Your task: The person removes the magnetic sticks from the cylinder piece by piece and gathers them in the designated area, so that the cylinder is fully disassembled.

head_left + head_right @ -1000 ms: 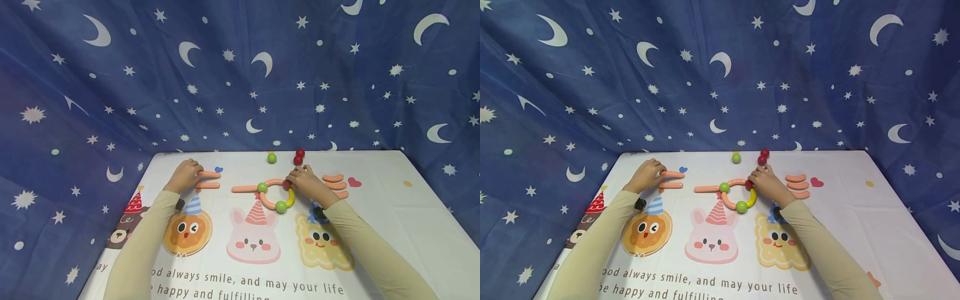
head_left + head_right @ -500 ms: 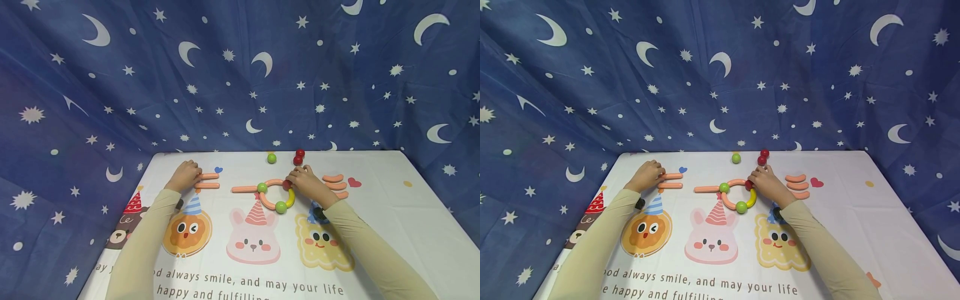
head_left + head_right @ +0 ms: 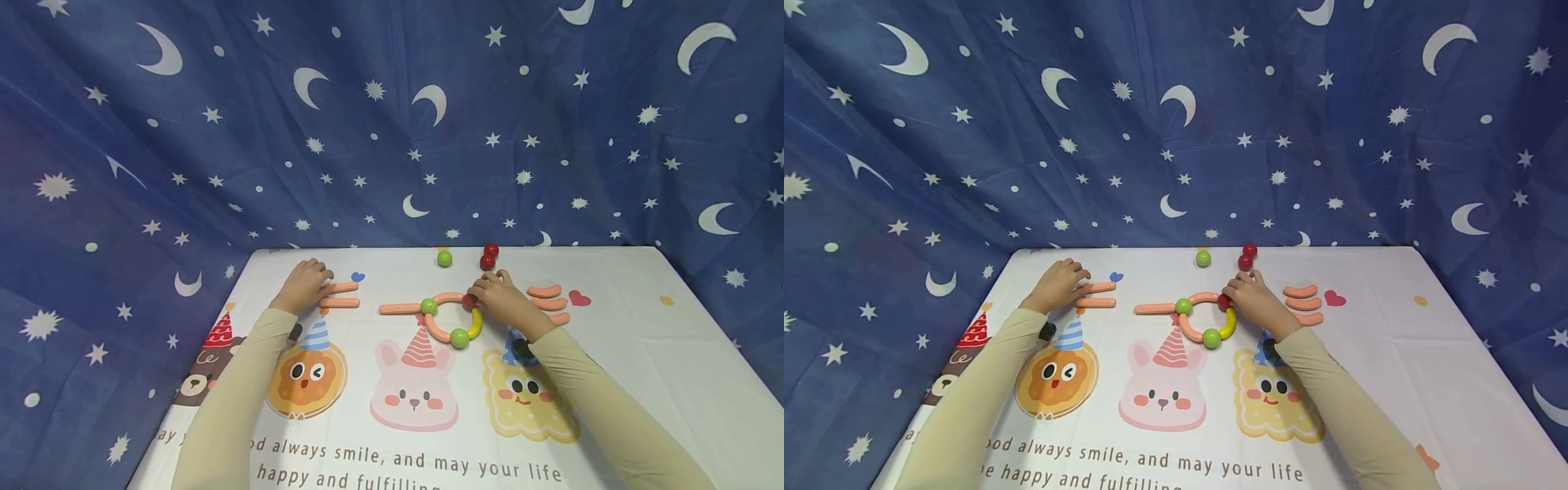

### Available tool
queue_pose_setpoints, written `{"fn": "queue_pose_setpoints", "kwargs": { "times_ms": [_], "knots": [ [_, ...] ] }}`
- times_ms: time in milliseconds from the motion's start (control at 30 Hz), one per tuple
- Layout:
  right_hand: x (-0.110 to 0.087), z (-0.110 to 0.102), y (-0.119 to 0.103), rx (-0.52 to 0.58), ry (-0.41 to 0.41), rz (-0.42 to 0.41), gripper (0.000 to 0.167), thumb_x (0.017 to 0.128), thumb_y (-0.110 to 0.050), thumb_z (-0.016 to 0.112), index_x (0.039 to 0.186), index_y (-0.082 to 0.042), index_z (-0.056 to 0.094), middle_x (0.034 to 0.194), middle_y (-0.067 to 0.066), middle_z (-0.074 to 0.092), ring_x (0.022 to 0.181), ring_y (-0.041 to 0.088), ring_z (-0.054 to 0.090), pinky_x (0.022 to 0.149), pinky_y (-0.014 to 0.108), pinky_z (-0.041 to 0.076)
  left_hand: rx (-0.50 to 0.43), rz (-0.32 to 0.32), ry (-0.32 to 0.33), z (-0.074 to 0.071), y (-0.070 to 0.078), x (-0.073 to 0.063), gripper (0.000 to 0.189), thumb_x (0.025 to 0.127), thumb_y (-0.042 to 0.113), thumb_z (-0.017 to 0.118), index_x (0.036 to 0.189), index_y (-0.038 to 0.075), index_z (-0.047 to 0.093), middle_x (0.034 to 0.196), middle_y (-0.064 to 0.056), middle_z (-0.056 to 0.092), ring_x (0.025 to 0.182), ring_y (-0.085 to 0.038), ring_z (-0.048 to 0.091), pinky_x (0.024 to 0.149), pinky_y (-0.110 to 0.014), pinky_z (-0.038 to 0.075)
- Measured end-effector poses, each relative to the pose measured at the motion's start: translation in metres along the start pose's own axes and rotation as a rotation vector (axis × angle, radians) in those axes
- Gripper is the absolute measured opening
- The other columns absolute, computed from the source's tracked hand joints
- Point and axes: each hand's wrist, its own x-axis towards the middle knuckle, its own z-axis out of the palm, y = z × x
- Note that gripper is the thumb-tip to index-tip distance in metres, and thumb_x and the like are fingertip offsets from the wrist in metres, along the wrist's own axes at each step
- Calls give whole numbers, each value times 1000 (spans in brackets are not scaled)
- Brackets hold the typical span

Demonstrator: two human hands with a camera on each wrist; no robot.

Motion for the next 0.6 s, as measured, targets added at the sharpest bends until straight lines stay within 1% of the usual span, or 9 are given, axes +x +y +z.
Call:
{"fn": "queue_pose_setpoints", "kwargs": {
  "times_ms": [67,167,233,300,400,467,533,600],
  "knots": [
    [0,0,0,-5,7,-7,29,76,-12,75,104,-7,69,101,7,69,103,26,56,90,52,38,-2,19,33,-3,7,2,24,86,26,68,101,8,69,95,-9,66,94,-27,59,88,-42,47],
    [1,-3,-2,-1,28,-24,29,77,-14,75,105,-7,69,101,7,68,102,26,56,90,51,37,2,83,106,-8,20,6,22,83,23,71,99,8,70,92,-9,66,90,-26,58,84,-40,47],
    [4,-6,-5,7,49,-44,30,77,-15,75,105,-7,69,100,7,68,101,26,55,89,50,36,-4,120,138,-10,31,9,24,81,23,73,100,8,70,92,-8,65,89,-25,57,83,-39,47],
    [9,-9,-10,23,70,-69,30,77,-16,75,106,-7,69,100,7,68,100,25,54,88,49,36,-17,144,145,-13,44,12,26,79,23,74,100,9,69,93,-7,64,89,-24,56,85,-39,45],
    [17,-11,-17,28,99,-117,32,76,-16,77,106,-8,69,99,6,69,98,24,55,85,47,37,-36,170,135,-15,64,15,29,79,25,74,103,11,67,97,-6,63,94,-23,55,89,-38,43],
    [23,-12,-22,29,111,-146,33,75,-15,78,106,-9,69,100,5,69,98,23,56,83,46,38,-27,193,136,-15,77,18,28,80,27,73,104,12,67,97,-5,63,96,-23,55,90,-38,43],
    [28,-12,-26,21,110,-172,33,74,-15,78,106,-10,69,100,4,70,98,22,56,83,45,39,-19,220,143,-14,89,20,28,81,28,72,104,12,67,97,-5,63,96,-23,56,91,-38,43],
    [34,-12,-30,22,91,-187,31,75,-16,78,105,-11,69,100,3,70,98,22,56,85,45,38,-15,246,152,-12,99,23,26,83,28,71,102,12,67,96,-5,64,94,-23,57,91,-38,44]
  ]
}}
